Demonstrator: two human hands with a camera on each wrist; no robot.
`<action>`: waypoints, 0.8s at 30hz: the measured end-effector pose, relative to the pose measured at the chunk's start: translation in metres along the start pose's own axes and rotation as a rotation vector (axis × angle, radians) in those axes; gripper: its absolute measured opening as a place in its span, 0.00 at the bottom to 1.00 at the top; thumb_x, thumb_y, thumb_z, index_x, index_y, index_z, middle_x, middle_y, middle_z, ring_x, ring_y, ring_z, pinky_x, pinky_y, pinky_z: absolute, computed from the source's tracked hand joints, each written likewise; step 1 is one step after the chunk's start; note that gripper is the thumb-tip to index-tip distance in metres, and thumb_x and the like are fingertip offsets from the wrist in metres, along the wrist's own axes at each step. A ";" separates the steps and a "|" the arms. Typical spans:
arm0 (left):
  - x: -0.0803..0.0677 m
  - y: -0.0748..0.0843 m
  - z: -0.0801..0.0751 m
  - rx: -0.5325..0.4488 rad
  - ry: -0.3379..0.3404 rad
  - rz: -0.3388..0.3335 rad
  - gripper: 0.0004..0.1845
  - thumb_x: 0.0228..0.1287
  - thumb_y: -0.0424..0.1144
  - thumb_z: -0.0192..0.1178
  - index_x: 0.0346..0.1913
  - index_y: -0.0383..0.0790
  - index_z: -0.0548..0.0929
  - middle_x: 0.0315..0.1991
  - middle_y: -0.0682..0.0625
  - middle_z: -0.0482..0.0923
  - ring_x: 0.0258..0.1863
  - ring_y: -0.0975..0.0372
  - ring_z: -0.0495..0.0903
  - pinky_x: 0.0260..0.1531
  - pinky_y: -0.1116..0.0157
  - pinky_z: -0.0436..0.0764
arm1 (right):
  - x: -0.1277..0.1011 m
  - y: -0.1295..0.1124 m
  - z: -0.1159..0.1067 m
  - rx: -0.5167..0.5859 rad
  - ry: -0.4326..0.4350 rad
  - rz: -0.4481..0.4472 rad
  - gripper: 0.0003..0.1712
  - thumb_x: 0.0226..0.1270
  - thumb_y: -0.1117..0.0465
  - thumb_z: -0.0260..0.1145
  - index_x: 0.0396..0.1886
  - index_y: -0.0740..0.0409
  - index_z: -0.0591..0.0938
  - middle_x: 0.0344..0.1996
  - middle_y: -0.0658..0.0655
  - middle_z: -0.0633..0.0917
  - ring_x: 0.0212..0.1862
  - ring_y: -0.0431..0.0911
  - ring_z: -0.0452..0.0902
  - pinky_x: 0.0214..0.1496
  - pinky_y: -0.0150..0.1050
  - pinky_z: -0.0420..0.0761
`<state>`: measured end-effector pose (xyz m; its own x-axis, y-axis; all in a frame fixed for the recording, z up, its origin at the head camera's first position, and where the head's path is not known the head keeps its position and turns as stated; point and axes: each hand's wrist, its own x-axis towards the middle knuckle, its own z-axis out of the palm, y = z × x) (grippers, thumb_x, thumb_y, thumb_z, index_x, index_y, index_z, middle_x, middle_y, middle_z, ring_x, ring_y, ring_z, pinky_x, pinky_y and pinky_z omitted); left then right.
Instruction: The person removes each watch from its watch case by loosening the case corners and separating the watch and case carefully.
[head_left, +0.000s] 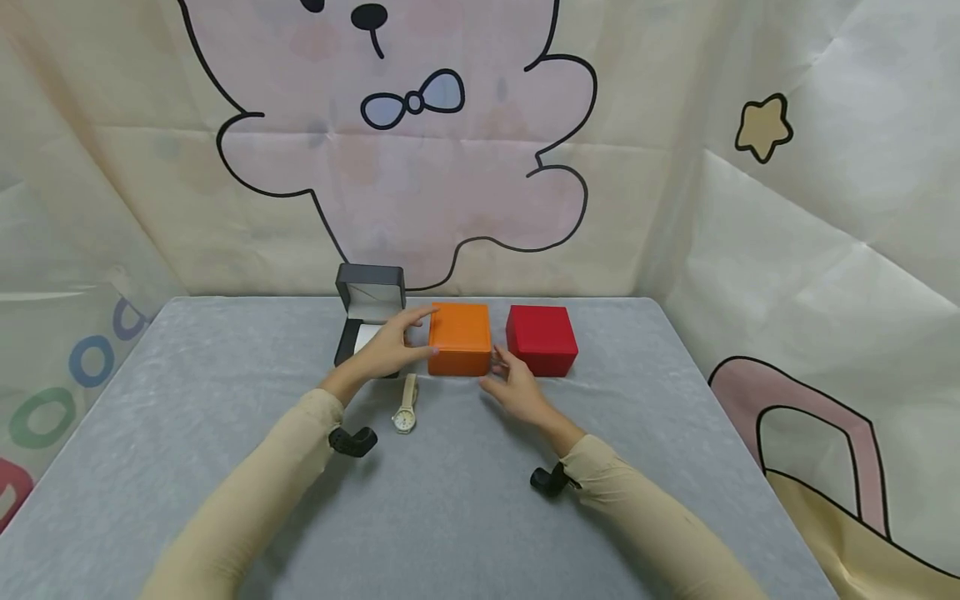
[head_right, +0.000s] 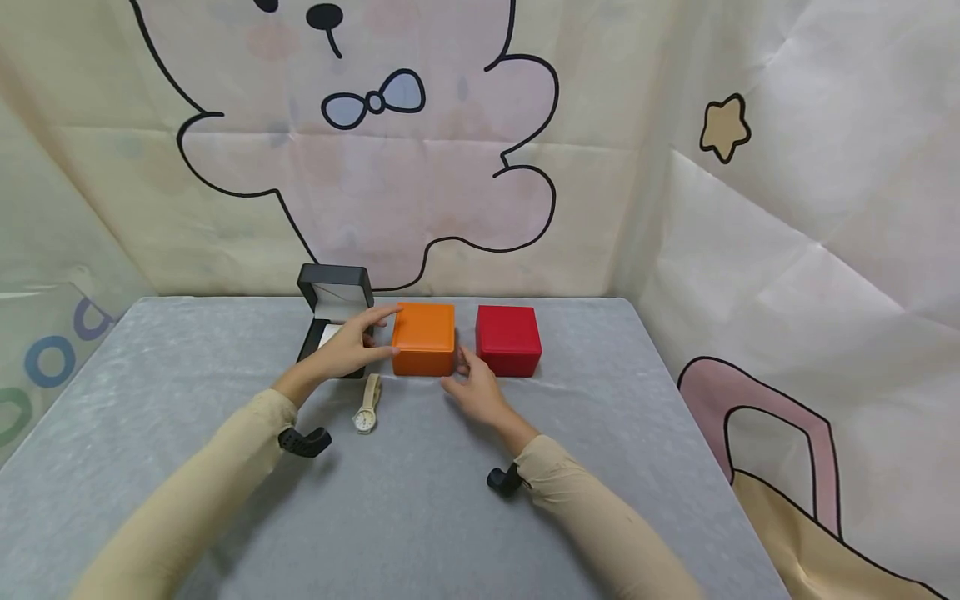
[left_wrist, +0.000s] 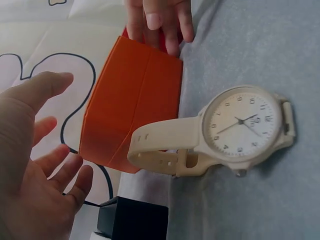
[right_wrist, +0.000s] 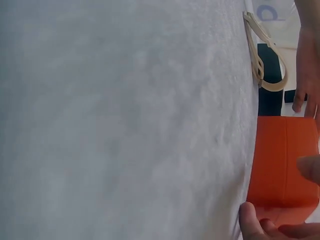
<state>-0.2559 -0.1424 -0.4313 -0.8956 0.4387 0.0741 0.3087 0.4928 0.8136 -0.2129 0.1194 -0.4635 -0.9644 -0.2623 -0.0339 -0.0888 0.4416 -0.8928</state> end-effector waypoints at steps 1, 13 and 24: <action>0.002 0.000 0.000 0.006 -0.009 -0.006 0.42 0.66 0.45 0.68 0.80 0.49 0.60 0.80 0.41 0.53 0.69 0.42 0.67 0.55 0.50 0.76 | 0.002 0.000 0.002 0.011 0.005 -0.001 0.42 0.69 0.67 0.66 0.78 0.70 0.58 0.70 0.68 0.73 0.66 0.61 0.76 0.66 0.52 0.77; 0.023 -0.004 0.001 0.097 -0.132 -0.061 0.57 0.60 0.48 0.73 0.83 0.48 0.46 0.84 0.44 0.32 0.73 0.44 0.64 0.69 0.39 0.66 | 0.017 0.001 0.014 -0.039 0.043 -0.047 0.40 0.68 0.70 0.65 0.77 0.63 0.62 0.64 0.63 0.79 0.58 0.55 0.78 0.66 0.52 0.77; 0.032 -0.012 0.006 0.120 -0.142 -0.065 0.57 0.56 0.43 0.76 0.82 0.42 0.49 0.84 0.42 0.39 0.65 0.47 0.72 0.65 0.47 0.73 | 0.020 0.001 0.017 -0.101 0.067 -0.020 0.36 0.74 0.66 0.60 0.78 0.64 0.61 0.68 0.64 0.77 0.64 0.54 0.77 0.71 0.51 0.73</action>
<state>-0.2865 -0.1294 -0.4422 -0.8632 0.5006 -0.0653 0.2955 0.6059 0.7386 -0.2278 0.0998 -0.4730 -0.9763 -0.2157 0.0164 -0.1296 0.5223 -0.8429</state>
